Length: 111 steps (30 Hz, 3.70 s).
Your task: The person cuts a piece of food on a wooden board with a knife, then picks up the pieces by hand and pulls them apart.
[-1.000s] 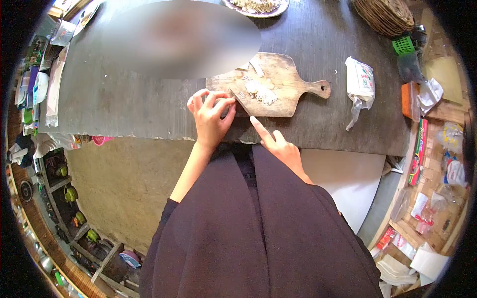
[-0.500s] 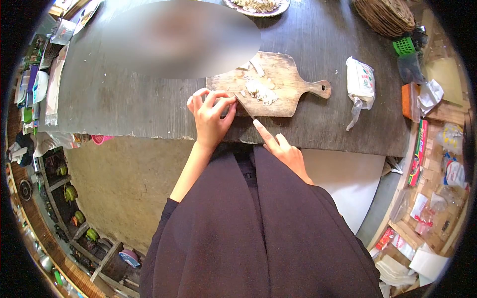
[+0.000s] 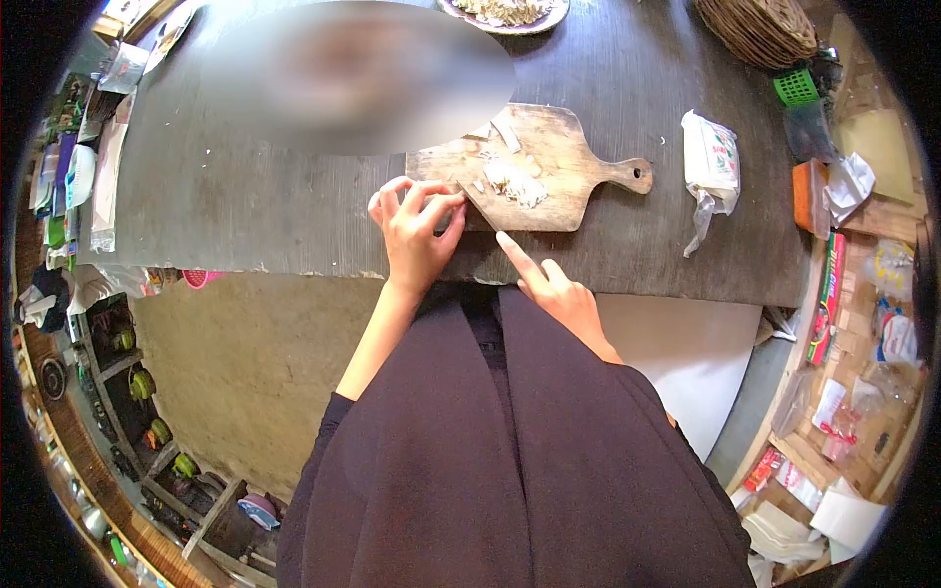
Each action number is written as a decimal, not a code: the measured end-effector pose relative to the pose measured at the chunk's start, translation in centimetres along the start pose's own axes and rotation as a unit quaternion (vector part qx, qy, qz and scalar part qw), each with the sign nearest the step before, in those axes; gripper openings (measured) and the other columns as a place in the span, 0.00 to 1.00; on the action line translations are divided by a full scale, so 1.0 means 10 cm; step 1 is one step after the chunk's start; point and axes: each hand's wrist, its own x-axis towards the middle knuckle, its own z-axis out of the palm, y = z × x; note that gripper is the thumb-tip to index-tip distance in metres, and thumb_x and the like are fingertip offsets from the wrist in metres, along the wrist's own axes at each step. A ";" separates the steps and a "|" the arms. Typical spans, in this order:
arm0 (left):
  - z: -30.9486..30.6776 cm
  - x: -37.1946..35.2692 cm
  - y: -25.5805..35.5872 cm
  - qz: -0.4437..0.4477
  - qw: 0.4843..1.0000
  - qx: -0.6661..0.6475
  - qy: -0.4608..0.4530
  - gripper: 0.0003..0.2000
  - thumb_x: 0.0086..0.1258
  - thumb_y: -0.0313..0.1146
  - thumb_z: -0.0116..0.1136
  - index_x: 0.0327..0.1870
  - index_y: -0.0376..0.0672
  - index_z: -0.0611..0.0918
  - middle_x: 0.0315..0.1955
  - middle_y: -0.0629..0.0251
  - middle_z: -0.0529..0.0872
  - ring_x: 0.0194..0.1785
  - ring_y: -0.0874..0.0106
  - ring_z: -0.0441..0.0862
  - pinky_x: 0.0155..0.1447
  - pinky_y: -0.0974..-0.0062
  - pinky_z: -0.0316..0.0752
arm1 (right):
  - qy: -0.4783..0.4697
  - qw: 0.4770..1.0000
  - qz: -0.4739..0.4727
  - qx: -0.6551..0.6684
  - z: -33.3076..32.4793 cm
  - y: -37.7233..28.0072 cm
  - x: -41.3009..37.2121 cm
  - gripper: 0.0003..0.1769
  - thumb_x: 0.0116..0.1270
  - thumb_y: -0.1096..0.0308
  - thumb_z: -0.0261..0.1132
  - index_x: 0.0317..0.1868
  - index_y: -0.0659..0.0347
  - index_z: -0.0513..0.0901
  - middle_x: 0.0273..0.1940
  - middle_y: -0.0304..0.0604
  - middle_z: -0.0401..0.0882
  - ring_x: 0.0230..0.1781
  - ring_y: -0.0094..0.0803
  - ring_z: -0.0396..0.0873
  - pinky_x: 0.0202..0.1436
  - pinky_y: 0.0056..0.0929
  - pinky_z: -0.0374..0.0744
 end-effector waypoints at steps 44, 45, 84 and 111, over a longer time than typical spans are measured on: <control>0.00 0.00 0.01 0.002 1.000 0.006 0.005 0.08 0.58 0.34 0.74 0.38 0.56 0.89 0.42 0.79 0.87 0.58 0.63 0.74 0.66 0.57 0.58 | -0.039 0.998 0.011 0.046 -0.13 0.04 -0.10 0.39 0.75 0.62 0.64 0.81 0.26 0.59 0.34 0.49 0.76 0.27 0.52 0.85 0.32 0.50 0.84; 0.00 0.00 0.01 0.002 1.000 0.007 0.004 0.08 0.57 0.34 0.74 0.38 0.56 0.89 0.42 0.79 0.87 0.58 0.63 0.74 0.66 0.57 0.58 | -0.049 0.998 0.017 0.042 -0.15 0.02 -0.09 0.39 0.75 0.62 0.64 0.81 0.26 0.59 0.35 0.49 0.76 0.28 0.52 0.85 0.32 0.50 0.84; -0.01 0.01 0.02 0.000 1.000 0.002 0.012 0.08 0.56 0.33 0.74 0.37 0.56 0.89 0.42 0.80 0.87 0.57 0.63 0.74 0.66 0.57 0.58 | -0.038 0.997 0.004 0.068 -0.04 0.07 -0.13 0.39 0.75 0.62 0.62 0.82 0.28 0.58 0.35 0.50 0.75 0.29 0.54 0.85 0.33 0.52 0.84; 0.00 0.00 0.02 -0.003 1.000 0.001 0.016 0.07 0.57 0.34 0.75 0.36 0.56 0.89 0.41 0.80 0.87 0.57 0.63 0.74 0.66 0.57 0.58 | -0.007 1.000 -0.002 0.013 -0.07 0.04 -0.15 0.40 0.74 0.62 0.65 0.81 0.24 0.59 0.32 0.47 0.74 0.23 0.46 0.84 0.28 0.45 0.85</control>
